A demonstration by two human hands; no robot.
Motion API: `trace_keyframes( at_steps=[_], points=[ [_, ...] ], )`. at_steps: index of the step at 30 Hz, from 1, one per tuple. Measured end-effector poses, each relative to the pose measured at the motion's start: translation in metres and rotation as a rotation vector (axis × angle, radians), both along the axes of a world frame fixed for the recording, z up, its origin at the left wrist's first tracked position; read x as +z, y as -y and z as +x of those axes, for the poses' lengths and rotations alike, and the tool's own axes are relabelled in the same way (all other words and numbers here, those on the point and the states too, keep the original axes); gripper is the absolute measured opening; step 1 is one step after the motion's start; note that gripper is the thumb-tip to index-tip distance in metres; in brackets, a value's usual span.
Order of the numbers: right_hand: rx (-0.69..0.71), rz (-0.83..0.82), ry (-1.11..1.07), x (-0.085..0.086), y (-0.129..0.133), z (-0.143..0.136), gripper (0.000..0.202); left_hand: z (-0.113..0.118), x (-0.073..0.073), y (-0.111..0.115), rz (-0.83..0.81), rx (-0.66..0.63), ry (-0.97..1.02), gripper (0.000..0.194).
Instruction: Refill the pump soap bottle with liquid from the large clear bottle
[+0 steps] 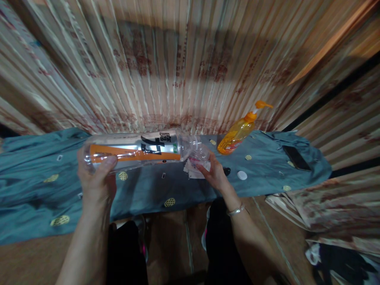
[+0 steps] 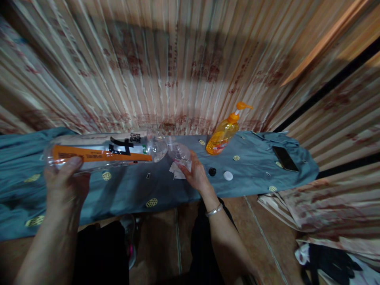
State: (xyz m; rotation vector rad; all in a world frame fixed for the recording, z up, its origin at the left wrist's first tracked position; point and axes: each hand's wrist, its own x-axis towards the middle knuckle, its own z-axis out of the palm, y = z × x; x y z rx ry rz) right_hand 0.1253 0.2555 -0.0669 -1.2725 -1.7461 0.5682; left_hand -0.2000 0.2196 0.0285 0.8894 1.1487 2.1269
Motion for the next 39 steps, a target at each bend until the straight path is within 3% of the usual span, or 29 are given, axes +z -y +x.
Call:
trace_keyframes(
  at_steps=[10,16,24,32,39],
  points=[
    [0.018,-0.006,-0.009,0.002,0.000,-0.001,0.062,0.000,-0.003,-0.004,0.051,0.033,-0.025,0.060],
    [0.012,-0.010,-0.016,-0.001,-0.001,0.001,0.064,-0.008,-0.009,-0.011,0.085,0.029,-0.020,0.070],
    [0.008,0.008,-0.011,0.000,0.000,-0.001,0.063,-0.004,-0.003,-0.010,0.068,0.047,0.041,0.073],
    [0.010,-0.015,-0.010,0.002,0.000,-0.001,0.063,-0.007,-0.006,-0.010,0.054,0.042,-0.038,0.065],
    [0.002,-0.025,0.000,0.002,0.000,0.000,0.063,-0.005,-0.005,-0.009,0.063,0.037,0.015,0.072]
  ],
)
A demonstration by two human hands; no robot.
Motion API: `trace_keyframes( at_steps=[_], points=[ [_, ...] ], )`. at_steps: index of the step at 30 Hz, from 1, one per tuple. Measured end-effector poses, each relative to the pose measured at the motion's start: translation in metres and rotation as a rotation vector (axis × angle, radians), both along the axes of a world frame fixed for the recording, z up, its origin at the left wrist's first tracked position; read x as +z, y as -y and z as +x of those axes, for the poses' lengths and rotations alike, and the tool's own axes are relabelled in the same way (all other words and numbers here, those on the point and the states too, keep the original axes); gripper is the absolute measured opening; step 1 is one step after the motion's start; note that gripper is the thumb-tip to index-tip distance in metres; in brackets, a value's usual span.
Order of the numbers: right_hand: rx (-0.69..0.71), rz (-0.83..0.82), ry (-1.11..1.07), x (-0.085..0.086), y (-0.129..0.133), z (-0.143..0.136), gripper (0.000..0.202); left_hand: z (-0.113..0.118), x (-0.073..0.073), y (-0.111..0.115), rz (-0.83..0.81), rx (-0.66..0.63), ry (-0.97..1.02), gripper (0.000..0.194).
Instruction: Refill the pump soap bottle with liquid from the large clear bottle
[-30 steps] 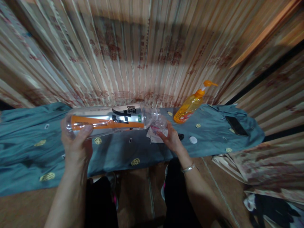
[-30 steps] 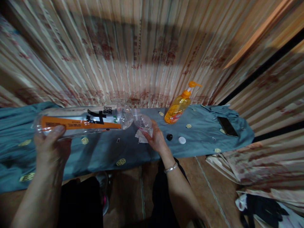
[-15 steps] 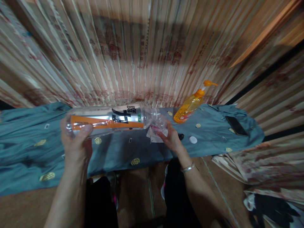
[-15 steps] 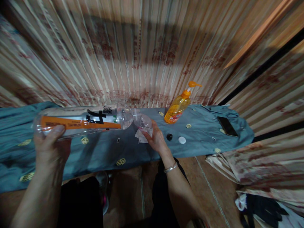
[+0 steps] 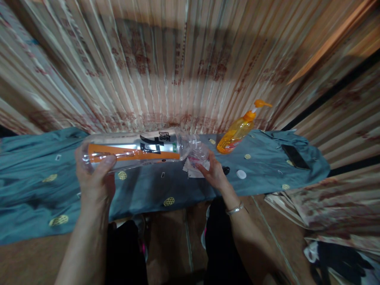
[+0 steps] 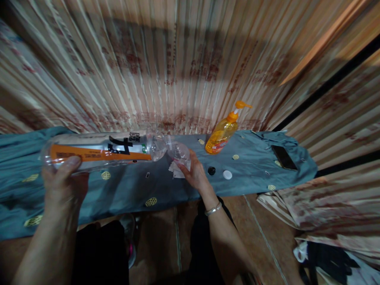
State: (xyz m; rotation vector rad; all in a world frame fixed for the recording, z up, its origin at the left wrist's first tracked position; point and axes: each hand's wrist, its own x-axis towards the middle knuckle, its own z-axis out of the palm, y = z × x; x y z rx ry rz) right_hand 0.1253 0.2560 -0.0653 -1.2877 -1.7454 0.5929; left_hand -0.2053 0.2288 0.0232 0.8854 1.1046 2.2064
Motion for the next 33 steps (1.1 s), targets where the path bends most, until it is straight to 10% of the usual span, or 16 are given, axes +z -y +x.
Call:
trace_keyframes(
  at_steps=[33],
  points=[
    [0.020,0.020,-0.020,0.002,0.002,-0.001,0.061,-0.002,-0.002,0.001,-0.026,0.019,-0.049,0.078]
  ],
)
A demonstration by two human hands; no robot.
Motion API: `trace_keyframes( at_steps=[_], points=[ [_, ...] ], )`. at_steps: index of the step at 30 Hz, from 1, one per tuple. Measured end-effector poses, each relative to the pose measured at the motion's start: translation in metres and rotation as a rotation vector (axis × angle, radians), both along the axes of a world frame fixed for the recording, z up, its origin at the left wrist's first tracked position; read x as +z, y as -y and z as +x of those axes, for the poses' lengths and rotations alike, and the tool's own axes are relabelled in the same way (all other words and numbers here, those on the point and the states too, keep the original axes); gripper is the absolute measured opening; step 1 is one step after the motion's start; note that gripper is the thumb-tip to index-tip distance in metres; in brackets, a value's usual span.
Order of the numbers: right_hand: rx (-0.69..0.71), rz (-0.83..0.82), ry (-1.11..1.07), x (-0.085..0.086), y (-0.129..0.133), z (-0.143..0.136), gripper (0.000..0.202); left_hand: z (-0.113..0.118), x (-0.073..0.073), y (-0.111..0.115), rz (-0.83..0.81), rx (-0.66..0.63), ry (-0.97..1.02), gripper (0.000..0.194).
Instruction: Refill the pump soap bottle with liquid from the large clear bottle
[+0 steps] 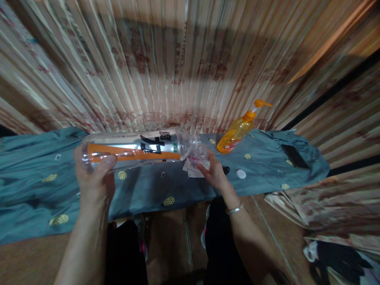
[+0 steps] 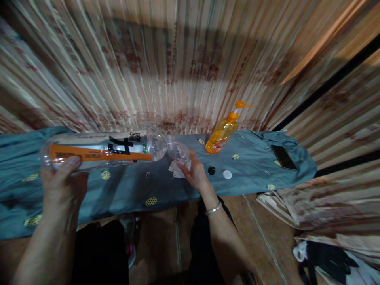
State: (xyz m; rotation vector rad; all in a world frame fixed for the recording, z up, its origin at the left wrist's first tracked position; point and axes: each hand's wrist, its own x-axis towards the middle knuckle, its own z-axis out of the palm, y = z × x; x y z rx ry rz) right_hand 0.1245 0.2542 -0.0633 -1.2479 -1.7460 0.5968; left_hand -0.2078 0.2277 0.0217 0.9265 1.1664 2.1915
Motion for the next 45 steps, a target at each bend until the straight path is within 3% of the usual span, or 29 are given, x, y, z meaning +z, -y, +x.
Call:
trace_keyframes(
  at_steps=[8,24,37,45],
  points=[
    [-0.026,-0.012,0.007,-0.002,0.000,0.000,0.062,-0.002,-0.003,-0.002,0.014,0.009,0.015,0.083],
    [-0.019,0.010,-0.007,-0.004,-0.001,0.001,0.061,0.002,-0.001,-0.001,0.020,0.001,-0.001,0.074],
    [-0.004,0.008,-0.019,-0.003,0.000,0.000,0.062,-0.017,-0.021,-0.004,0.020,-0.023,-0.180,0.073],
    [0.001,0.012,-0.023,-0.003,0.000,0.000,0.063,-0.006,-0.012,-0.001,0.032,-0.028,-0.121,0.075]
  ],
)
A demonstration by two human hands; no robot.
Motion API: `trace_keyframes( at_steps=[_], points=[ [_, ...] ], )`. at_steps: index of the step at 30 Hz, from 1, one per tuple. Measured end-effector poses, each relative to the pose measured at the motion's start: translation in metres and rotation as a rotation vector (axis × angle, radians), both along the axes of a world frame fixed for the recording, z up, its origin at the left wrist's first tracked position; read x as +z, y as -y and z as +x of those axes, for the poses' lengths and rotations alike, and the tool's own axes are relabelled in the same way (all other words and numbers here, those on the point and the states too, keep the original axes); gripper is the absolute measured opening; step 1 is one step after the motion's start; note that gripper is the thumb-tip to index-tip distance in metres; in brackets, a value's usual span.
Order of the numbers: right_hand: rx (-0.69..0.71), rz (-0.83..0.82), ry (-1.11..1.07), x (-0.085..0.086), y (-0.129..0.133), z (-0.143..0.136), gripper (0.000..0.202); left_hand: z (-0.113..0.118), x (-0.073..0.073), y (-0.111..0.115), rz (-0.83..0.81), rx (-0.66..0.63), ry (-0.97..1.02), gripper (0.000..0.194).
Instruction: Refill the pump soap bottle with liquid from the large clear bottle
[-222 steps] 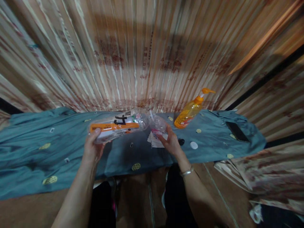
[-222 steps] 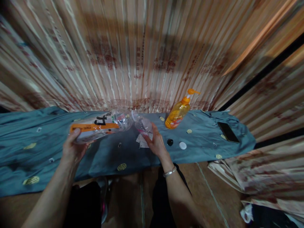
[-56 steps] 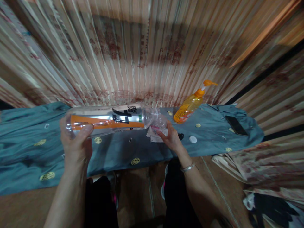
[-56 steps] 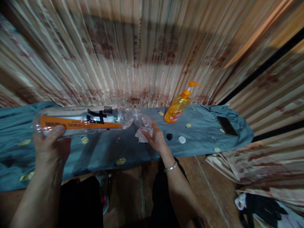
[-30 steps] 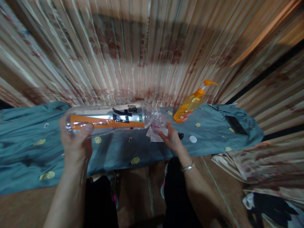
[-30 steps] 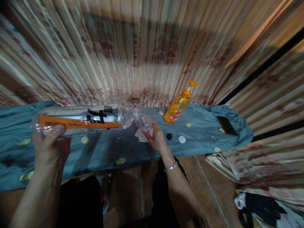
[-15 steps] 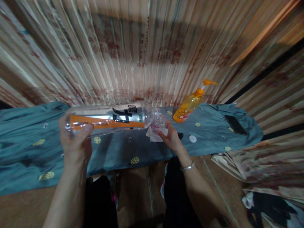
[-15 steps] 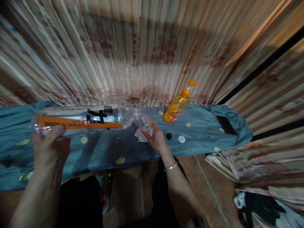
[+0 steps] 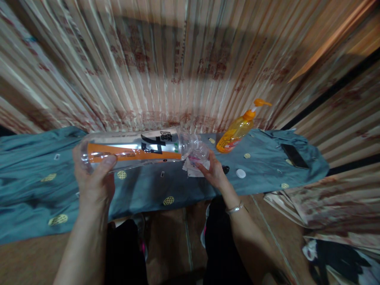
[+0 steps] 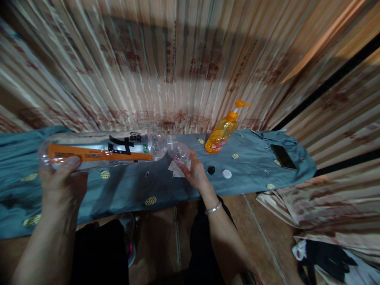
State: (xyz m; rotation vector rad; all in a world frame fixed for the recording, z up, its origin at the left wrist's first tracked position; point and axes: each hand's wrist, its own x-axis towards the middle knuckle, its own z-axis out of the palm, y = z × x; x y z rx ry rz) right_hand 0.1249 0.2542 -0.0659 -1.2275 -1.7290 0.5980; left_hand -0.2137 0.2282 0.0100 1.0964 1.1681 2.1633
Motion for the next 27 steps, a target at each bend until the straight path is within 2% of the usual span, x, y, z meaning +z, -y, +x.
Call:
trace_keyframes(
  at_steps=[3,8,19,23,27],
  points=[
    [-0.004,-0.007,0.002,0.001,0.000,0.000,0.062,0.001,0.003,0.000,0.006,0.005,0.059,0.077],
    [-0.005,0.002,-0.002,0.001,0.000,-0.001,0.062,-0.005,0.002,0.001,-0.027,-0.024,-0.007,0.074],
    [0.012,0.027,0.010,0.000,0.000,0.001,0.063,-0.001,0.003,-0.001,-0.024,0.006,0.091,0.084],
    [-0.003,0.043,0.012,-0.004,-0.001,0.000,0.062,-0.002,0.001,0.000,-0.026,-0.004,0.050,0.083],
    [-0.022,0.033,0.029,-0.005,-0.001,0.000,0.062,0.004,0.007,0.003,-0.013,0.025,0.066,0.081]
  ],
)
